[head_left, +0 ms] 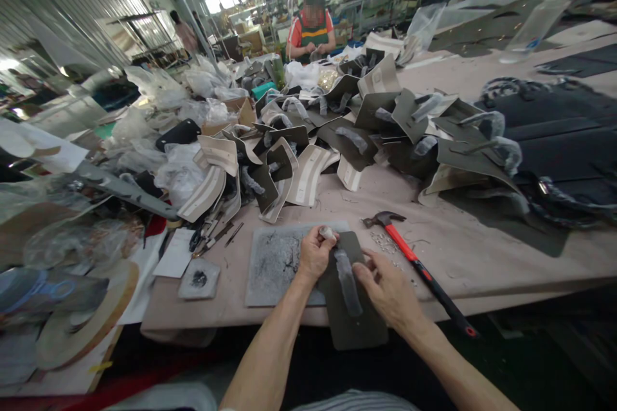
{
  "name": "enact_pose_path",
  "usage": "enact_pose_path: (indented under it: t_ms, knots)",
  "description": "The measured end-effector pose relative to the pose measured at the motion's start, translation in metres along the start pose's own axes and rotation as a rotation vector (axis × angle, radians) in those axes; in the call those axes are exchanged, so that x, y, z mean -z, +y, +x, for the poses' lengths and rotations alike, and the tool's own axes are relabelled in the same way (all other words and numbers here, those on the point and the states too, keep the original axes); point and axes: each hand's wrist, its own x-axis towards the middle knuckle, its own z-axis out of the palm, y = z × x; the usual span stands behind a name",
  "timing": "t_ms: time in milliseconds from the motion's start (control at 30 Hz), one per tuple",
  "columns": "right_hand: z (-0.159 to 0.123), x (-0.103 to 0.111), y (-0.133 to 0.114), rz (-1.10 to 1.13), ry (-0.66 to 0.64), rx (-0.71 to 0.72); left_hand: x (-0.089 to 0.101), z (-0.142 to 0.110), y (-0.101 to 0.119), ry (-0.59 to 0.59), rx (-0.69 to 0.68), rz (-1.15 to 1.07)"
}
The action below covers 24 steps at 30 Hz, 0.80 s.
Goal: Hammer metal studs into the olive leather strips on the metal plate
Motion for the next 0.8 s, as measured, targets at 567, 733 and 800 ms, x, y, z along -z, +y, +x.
enact_pose_path:
  t_ms: [567, 733, 800]
  knots:
    - [0.026, 0.046, 0.088, -0.240, -0.300, -0.327, -0.010, 0.007, 0.003, 0.102, -0.012, 0.248]
    - [0.028, 0.040, 0.084, -0.238, -0.287, -0.344, -0.006, 0.019, 0.000, 0.062, 0.098, 0.177]
    - [0.026, 0.038, 0.084, -0.238, -0.278, -0.332, -0.004, 0.017, -0.001, 0.067, 0.107, 0.136]
